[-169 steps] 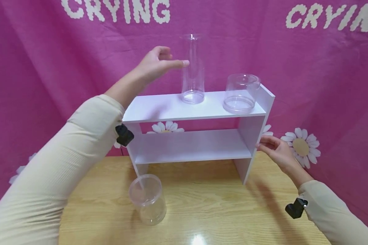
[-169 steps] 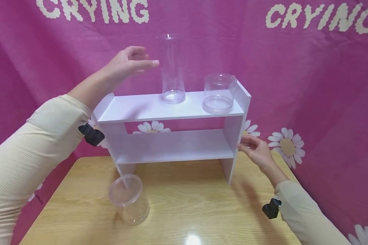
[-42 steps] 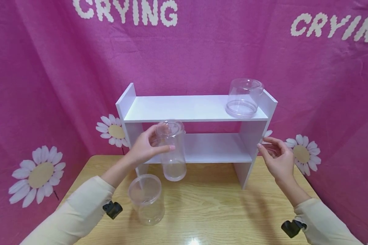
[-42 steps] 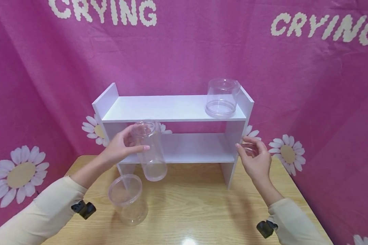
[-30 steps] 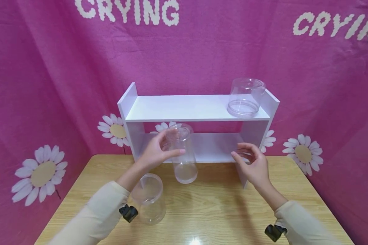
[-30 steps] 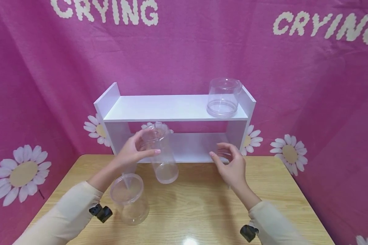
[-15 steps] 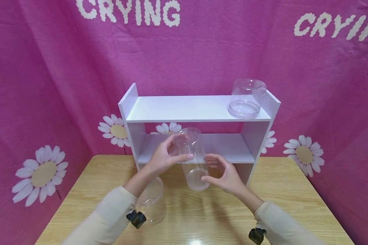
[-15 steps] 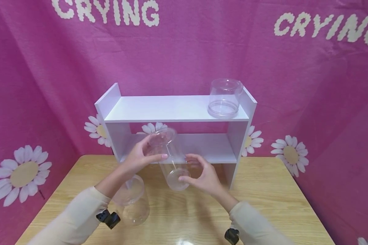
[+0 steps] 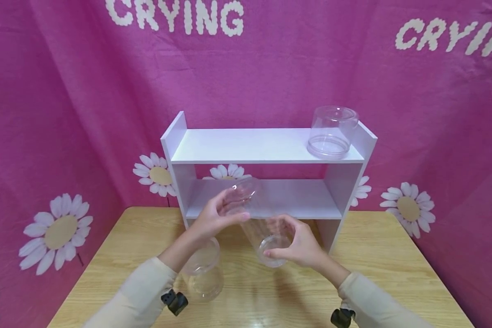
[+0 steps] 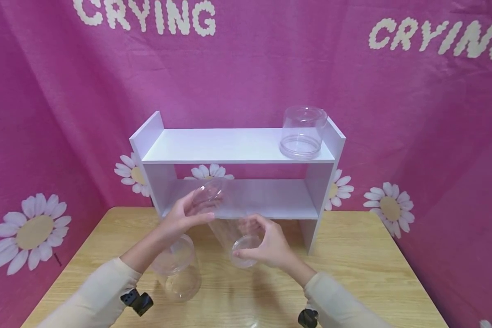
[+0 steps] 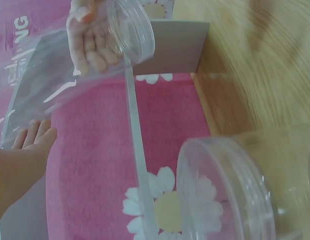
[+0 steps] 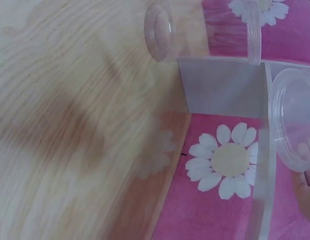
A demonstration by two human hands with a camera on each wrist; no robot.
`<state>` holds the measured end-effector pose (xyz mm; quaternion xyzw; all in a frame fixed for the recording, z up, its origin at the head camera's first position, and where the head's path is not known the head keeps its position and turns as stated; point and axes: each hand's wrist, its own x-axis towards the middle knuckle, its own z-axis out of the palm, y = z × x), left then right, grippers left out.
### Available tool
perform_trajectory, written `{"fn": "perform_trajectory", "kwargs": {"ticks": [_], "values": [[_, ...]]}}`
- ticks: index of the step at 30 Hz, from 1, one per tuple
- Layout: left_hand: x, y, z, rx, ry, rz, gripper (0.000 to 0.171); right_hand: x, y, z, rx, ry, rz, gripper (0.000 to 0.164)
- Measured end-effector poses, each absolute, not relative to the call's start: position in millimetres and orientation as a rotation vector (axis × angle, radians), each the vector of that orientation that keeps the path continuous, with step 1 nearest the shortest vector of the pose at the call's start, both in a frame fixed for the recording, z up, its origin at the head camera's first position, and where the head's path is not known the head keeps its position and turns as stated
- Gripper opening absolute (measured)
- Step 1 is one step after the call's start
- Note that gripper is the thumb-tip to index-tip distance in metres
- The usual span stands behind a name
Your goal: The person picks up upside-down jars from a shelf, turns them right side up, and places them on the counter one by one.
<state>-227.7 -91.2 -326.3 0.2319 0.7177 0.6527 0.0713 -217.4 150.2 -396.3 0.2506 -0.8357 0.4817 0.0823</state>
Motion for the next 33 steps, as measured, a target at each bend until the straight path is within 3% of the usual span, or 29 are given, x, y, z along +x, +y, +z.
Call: {"fn": "perform_trajectory", "kwargs": {"ticks": [15, 22, 33], "values": [[-233, -110, -320, 0.869, 2.414, 1.824, 0.077, -218, 168, -381, 0.726, -2.494, 0.881, 0.071], [-224, -95, -313, 0.97, 2.85, 1.317, 0.086, -218, 166, -379, 0.751, -2.557, 0.69, 0.072], [-213, -60, -325, 1.071, 2.998, 0.714, 0.093, -216, 161, -374, 0.775, -2.436, 0.456, 0.073]]}}
